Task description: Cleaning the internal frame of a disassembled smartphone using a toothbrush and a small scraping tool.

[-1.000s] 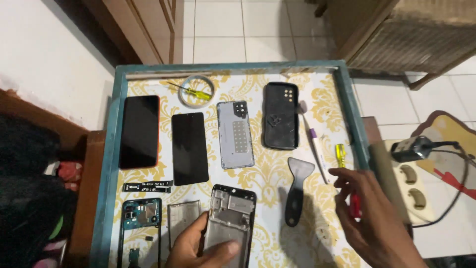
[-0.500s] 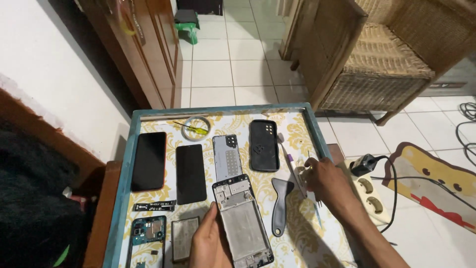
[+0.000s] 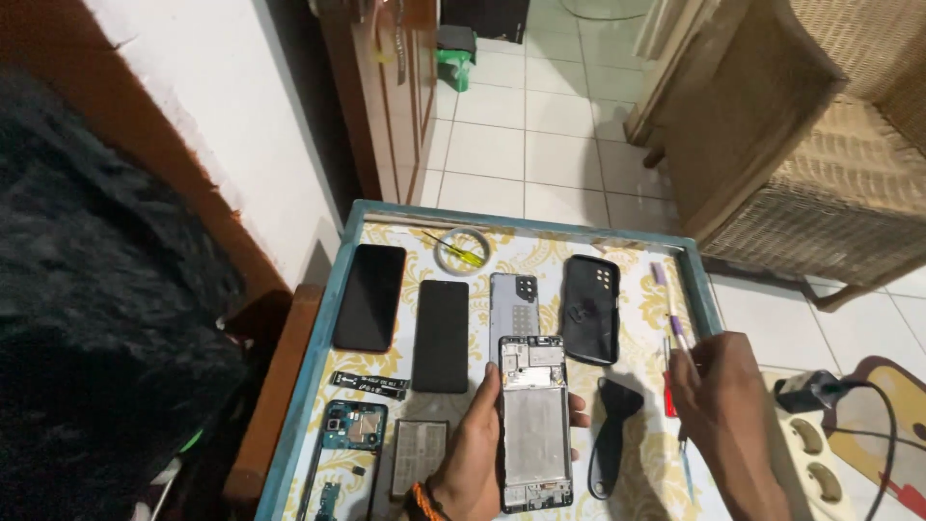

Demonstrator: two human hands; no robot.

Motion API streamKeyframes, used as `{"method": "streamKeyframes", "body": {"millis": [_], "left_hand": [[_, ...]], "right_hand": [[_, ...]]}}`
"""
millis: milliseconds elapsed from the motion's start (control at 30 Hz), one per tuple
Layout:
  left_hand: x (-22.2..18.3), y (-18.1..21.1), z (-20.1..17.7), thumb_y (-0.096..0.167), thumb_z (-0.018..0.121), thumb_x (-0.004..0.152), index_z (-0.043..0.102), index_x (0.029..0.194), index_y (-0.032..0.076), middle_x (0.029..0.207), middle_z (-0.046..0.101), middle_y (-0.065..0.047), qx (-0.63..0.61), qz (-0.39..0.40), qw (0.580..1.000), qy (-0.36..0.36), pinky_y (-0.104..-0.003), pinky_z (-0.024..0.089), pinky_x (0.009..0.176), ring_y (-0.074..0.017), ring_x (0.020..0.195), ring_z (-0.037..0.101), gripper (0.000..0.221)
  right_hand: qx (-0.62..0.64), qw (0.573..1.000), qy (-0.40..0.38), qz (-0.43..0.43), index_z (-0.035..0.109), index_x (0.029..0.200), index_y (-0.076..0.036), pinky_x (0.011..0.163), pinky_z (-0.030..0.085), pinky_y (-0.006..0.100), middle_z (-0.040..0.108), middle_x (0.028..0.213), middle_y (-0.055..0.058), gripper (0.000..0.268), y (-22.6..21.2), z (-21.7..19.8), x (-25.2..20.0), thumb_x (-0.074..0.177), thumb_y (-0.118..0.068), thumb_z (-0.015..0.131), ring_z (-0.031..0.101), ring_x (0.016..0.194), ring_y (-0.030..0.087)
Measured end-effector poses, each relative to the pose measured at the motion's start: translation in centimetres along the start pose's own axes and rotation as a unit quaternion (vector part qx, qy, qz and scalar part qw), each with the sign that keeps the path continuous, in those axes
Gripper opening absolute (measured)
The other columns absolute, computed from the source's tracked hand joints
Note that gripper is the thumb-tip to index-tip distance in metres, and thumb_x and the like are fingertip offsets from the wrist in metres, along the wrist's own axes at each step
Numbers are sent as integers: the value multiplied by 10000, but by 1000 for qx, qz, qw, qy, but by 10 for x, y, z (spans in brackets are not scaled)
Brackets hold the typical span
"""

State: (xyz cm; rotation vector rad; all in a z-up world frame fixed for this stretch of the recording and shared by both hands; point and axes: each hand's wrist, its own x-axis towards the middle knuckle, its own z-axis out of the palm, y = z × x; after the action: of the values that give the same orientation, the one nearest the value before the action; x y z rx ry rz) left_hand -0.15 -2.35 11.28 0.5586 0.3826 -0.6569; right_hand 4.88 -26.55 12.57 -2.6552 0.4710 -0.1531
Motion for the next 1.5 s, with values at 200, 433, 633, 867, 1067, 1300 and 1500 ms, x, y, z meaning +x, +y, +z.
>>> {"method": "streamKeyframes", "body": {"millis": [200,433,633,867,1067,1300,1500], "left_hand": [[32,-16,-39,781,330,925,669,1194,-120,909,694,-265,-65,49,991,-106,-413,602,725,-326,839,699,999],[23,-7,-35,620,444,948,641,1348,-84,1110,709,-243,-130,110,985,-11,-450,599,627,-340,766,672,833],[26,-6,-38,398,469,1019,656,1231,29,1187,737,-341,-191,95,974,71,-563,579,659,-471,790,672,465],[33,-21,-47,423,400,1017,597,1279,-48,1333,641,-363,-209,79,970,-91,-553,580,652,-477,914,646,574],[36,-25,-42,462,401,1009,580,1357,-111,1265,653,-290,-188,71,972,-122,-483,572,631,-402,858,657,694],[26,-19,-21,373,362,1023,579,1443,-6,1164,700,-310,-121,74,987,-72,-475,588,596,-399,786,673,606],[31,-24,-30,467,410,998,598,1342,-102,1216,662,-264,-167,58,978,-108,-454,561,605,-376,826,647,691]], "right_hand": [[152,983,32,-93,576,1243,-132,773,493,339,725,702,25,302,-5,31,-47,1040,-347,519,709,713,174],[50,972,-47,-226,790,1061,-396,579,540,241,802,800,-164,242,0,57,-80,829,-415,719,779,600,68],[97,970,-27,-222,843,873,-264,489,500,225,779,594,-76,108,-20,43,-85,779,-218,818,660,418,56],[91,958,-23,-271,839,918,-274,473,483,240,779,658,-90,145,-10,36,-73,777,-261,811,621,425,80],[80,978,48,-186,846,978,-202,532,473,258,767,854,6,121,-8,13,-63,870,-204,790,617,521,108],[115,951,104,-269,812,862,-217,454,394,214,475,1634,215,162,-53,-31,-86,799,-81,751,528,338,91],[57,985,107,-122,823,1098,-221,645,530,293,759,812,34,220,18,5,-48,885,-269,799,718,693,117]]}}
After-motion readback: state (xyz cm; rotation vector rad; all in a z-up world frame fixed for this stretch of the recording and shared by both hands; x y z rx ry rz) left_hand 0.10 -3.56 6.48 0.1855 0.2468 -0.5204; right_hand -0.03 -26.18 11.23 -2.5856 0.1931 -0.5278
